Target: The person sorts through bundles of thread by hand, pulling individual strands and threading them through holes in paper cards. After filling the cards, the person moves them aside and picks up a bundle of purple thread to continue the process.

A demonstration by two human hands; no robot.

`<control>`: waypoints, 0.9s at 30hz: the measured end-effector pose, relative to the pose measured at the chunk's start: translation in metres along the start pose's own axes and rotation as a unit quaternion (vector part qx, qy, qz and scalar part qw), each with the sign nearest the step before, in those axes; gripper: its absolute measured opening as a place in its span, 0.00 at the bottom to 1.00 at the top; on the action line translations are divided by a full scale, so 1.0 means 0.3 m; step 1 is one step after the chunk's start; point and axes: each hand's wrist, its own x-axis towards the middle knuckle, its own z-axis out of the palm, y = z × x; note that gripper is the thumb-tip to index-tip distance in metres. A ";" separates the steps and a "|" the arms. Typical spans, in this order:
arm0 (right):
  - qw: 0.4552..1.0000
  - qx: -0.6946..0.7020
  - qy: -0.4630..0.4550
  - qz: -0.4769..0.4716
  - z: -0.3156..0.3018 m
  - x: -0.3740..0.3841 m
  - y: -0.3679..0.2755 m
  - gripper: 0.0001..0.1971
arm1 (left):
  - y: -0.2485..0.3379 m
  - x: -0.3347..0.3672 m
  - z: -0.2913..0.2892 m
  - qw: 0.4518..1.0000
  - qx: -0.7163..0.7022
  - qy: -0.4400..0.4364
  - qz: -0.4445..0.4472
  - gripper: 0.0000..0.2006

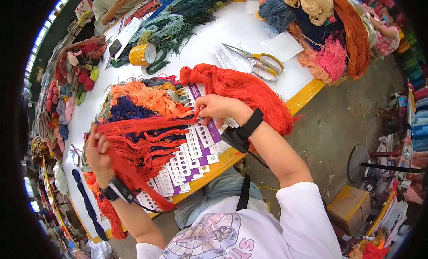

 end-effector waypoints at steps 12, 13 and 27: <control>0.941 -0.039 0.246 -0.231 0.140 0.035 0.097 0.05 | -0.520 -0.159 0.297 0.766 0.571 -0.190 0.225 0.09; 0.940 -0.040 0.249 -0.231 0.139 0.032 0.101 0.05 | -0.529 -0.152 0.305 0.818 0.525 -0.189 0.141 0.07; 0.910 -0.055 0.275 -0.306 0.153 0.039 0.133 0.05 | -0.507 -0.114 0.299 0.780 0.527 -0.277 0.193 0.05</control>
